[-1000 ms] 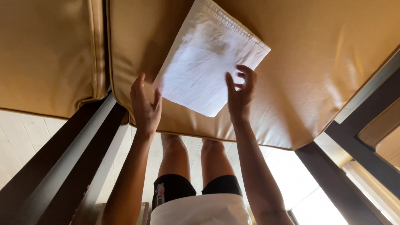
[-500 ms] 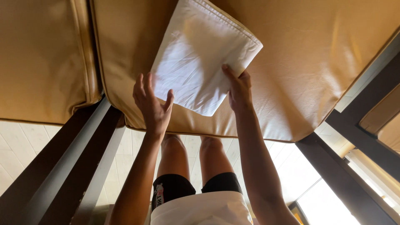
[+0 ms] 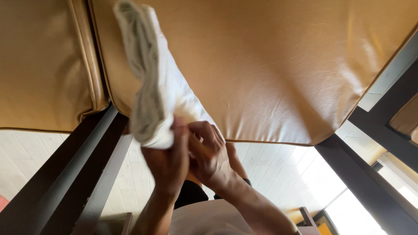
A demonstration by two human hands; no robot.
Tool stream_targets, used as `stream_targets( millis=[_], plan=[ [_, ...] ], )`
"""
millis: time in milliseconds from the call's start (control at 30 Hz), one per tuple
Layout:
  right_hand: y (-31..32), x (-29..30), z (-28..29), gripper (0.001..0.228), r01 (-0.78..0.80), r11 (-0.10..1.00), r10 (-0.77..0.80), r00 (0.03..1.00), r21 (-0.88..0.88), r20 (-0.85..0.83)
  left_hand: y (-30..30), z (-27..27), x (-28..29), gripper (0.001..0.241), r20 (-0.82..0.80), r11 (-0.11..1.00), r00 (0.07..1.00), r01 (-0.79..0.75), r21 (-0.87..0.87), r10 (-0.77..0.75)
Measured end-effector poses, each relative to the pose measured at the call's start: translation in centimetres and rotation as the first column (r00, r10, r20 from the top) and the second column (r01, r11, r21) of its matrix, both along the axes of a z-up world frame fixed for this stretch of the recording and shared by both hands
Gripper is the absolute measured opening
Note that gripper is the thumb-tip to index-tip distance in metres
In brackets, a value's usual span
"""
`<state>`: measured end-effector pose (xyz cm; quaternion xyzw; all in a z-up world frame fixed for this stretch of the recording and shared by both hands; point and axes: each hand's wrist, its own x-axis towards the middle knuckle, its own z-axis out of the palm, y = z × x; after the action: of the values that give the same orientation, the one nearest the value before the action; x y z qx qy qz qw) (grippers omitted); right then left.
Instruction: The person opens a wooden wardrobe, takes out a white towel, and walks to a cushioned chair. They unfold the towel on the chair seat, smooth it out, and fold it neatly into a compact square by hand.
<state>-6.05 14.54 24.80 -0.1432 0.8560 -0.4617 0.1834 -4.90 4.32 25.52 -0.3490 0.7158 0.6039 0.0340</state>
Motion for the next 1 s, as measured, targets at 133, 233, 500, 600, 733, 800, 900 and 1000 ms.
stream_targets(
  millis=[133,233,500,600,733,800,900,1000],
  plan=[
    [2.5,4.7,-4.7,0.062,0.090,0.992,-0.077,0.988,0.091,-0.137,-0.3,1.2,0.6,0.035,-0.016,0.986,0.996,-0.093,-0.135,0.091],
    [5.2,4.6,-6.3,0.066,0.127,0.968,-0.077,0.971,0.216,-0.225,0.1,2.0,0.0,0.052,0.010,0.963,0.964,-0.267,-0.036,0.267],
    [12.3,-2.7,-1.7,0.016,0.173,0.954,-0.088,0.942,0.243,-0.323,1.0,0.0,-4.4,0.055,0.020,0.643,0.833,-0.441,0.626,0.552],
    [13.7,-3.0,-0.3,0.019,0.218,0.923,-0.096,0.928,0.316,-0.360,0.8,-1.3,-5.1,0.041,0.041,0.514,0.818,-0.400,0.759,0.574],
    [12.6,-0.9,-5.1,0.023,0.222,0.939,-0.035,0.821,0.263,-0.569,-0.5,-6.9,-5.3,0.023,-0.020,0.574,0.887,-0.281,0.769,0.461],
    [11.8,1.8,-8.5,0.040,0.125,0.936,0.036,0.896,0.329,-0.443,-0.8,-12.5,-4.1,0.034,-0.029,0.775,0.850,-0.464,0.429,0.525],
    [10.6,7.0,-15.3,0.059,-0.122,0.910,0.151,0.988,0.397,-0.043,-5.2,-21.5,-0.1,0.050,0.135,0.949,0.954,-0.284,0.138,0.266],
    [9.8,8.4,-16.6,0.056,-0.223,0.937,0.135,0.942,0.271,0.308,-8.4,-24.8,3.4,0.048,0.183,0.968,0.953,-0.248,0.018,0.241]
  ],
)
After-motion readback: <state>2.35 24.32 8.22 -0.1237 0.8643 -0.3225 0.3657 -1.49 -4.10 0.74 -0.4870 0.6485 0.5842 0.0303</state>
